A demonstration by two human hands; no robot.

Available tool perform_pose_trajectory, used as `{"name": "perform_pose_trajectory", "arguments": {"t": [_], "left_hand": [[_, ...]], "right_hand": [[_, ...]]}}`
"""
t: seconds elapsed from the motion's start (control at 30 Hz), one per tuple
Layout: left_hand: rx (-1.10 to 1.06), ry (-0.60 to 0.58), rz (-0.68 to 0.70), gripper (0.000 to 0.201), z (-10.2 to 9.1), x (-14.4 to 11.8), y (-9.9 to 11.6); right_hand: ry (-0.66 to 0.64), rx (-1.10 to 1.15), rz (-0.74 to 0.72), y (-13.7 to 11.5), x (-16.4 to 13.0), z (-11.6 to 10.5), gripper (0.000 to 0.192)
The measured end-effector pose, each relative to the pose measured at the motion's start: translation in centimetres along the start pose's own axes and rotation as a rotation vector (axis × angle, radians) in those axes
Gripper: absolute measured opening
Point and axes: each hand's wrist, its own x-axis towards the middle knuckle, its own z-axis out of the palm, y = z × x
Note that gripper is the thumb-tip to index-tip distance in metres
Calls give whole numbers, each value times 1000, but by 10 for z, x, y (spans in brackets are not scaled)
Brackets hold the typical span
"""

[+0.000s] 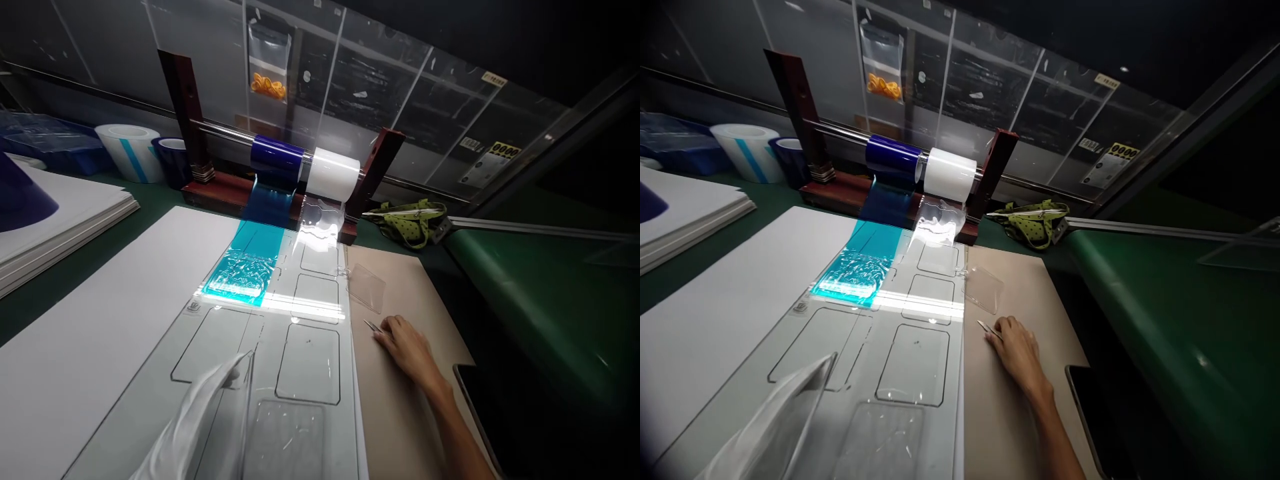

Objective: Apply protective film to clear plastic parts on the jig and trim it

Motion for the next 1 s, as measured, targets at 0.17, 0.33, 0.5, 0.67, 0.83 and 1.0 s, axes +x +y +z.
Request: {"name": "perform_pose_trajectory", "arguments": {"t": [0.17,0.33,0.5,0.67,0.83,1.0], "left_hand": [[92,-72,95,45,8,-3,18],[238,-136,292,62,5,-9,40],[260,-218,358,67,10,-17,55],[249,-248,400,67,15,-25,66],[226,-291,402,64,16,-29,76],[164,-339,410,59,18,-28,80]], "right_hand": [[39,140,51,-32,-37,5,26],[-30,499,-18,-91,-109,-21,35],[-135,739,-71,-144,-177,-23,43],[-268,775,-1,-151,-193,-18,60],[-236,839,-164,-143,-189,-15,67],[-198,872,-220,-138,-191,-10,68]]}}
